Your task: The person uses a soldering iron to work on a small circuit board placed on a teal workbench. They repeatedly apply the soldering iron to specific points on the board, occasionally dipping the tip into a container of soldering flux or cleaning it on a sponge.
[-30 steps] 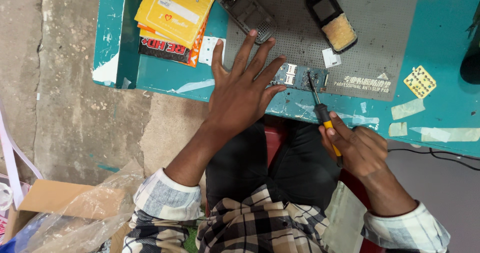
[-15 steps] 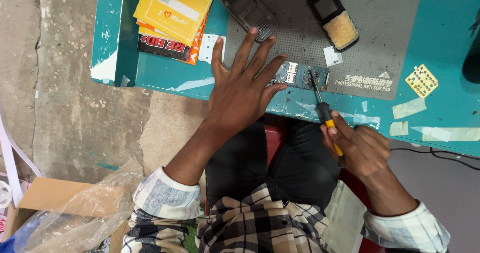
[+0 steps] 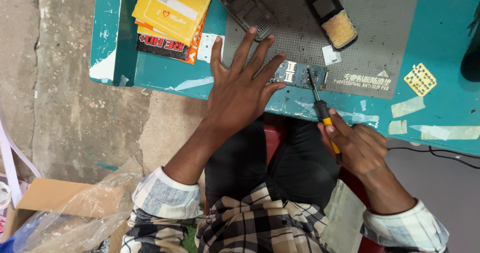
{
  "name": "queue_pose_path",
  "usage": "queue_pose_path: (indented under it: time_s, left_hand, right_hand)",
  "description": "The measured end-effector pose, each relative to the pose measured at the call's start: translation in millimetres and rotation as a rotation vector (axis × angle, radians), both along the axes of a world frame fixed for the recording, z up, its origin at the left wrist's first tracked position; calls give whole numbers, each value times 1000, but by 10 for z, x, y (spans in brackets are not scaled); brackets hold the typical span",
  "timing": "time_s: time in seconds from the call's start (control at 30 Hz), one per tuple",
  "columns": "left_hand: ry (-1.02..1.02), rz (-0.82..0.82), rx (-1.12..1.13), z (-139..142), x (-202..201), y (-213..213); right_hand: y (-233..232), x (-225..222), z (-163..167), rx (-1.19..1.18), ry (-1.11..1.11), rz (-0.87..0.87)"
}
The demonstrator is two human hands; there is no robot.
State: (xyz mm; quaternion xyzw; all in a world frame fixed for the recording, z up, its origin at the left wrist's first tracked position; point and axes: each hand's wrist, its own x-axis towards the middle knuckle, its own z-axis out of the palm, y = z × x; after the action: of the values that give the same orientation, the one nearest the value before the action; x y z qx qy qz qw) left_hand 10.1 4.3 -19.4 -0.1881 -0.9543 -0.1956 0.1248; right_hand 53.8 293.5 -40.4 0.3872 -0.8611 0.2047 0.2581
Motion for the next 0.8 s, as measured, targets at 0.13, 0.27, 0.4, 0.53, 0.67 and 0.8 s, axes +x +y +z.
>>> queue_pose_path:
  time_s: [0.13, 0.27, 0.4, 0.53, 0.67, 0.8]
  left_hand:
    - [3, 9, -8, -14, 2, 1]
    - [6, 8, -18, -31, -1, 2]
    - [12, 9, -17, -38, -7, 4]
    - [14, 6, -24, -28, 0, -4]
    - [14, 5, -4, -20, 2, -7]
    - [18, 3, -8, -21, -2, -7]
  right_hand:
    - [-14, -5, 4, 4, -1, 2]
    - [-22, -11, 21, 2, -5, 9]
    - [-35, -16, 21, -6, 6, 9]
    - [-22, -13, 15, -10, 1, 11]
    - [-8, -10, 6, -9, 0, 10]
    - [-8, -12, 12, -8, 0, 10]
